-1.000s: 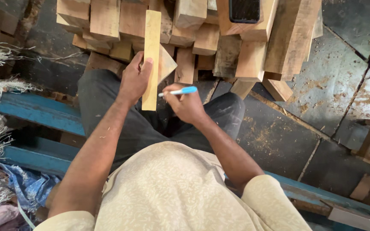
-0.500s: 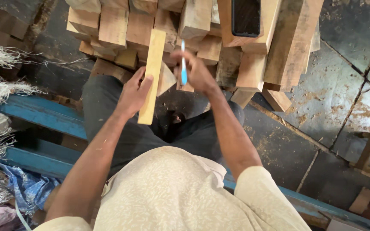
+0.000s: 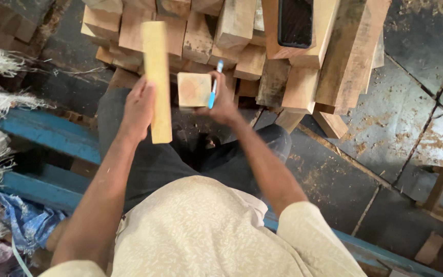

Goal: The person sits on the floor and repeatedly picks up rectangular wooden blocks from a pile. Using a blue marker, they draw lines on the surface of each block before placing it back onto the pile.

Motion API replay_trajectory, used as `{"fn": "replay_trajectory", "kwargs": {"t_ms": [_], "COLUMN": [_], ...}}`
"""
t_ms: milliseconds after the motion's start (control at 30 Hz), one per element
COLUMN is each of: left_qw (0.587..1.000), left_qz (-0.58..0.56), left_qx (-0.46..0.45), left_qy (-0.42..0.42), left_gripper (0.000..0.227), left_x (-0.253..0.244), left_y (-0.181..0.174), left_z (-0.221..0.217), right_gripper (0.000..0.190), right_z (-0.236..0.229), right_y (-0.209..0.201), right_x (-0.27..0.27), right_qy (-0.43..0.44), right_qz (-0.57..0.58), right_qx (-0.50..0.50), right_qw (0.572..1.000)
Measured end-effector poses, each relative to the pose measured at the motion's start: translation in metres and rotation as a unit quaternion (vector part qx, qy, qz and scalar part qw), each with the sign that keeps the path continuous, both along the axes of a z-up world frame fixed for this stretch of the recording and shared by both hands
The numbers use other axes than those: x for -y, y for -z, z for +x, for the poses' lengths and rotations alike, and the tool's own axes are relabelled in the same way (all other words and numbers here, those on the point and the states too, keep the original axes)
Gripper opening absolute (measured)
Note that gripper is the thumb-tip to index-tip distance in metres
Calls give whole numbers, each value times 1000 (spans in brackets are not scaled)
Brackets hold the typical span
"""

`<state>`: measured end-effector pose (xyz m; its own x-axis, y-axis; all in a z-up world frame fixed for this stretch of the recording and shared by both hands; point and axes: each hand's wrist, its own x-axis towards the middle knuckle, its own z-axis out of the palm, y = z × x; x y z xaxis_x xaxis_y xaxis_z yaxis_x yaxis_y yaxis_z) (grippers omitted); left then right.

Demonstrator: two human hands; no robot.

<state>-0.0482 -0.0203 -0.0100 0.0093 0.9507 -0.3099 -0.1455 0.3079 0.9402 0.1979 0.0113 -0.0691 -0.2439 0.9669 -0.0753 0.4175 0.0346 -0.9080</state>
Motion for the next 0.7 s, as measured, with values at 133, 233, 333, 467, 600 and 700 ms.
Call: {"fn": "replay_trajectory", "kwargs": {"t_ms": [133, 233, 333, 467, 600, 700], "left_qw": [996, 997, 998, 996, 995, 992], "left_qz": [-12, 16, 31, 44, 20, 18], "left_qx": [68, 65, 31, 8, -43, -62], "left_qy": [-64, -34, 39, 77, 91, 104], "left_gripper": [36, 35, 34, 33, 32, 31], "left_x": [11, 7, -1, -15, -24, -29], "left_y": [12, 6, -5, -9, -9, -9], "left_z": [8, 23, 31, 43, 49, 46], "right_gripper": [110, 101, 92, 85, 88, 87], "right_z": [-50, -75, -76, -70, -66, -59], "right_y": [5, 5, 7, 19, 32, 33], "right_x": [35, 35, 37, 42, 43, 44], "right_qy": [213, 292, 313, 303, 279, 245], "right_qz": [95, 106, 53, 41, 134, 141], "right_qx": [85, 86, 80, 110, 125, 120], "right_qw": [969, 946, 945, 946, 943, 952]}}
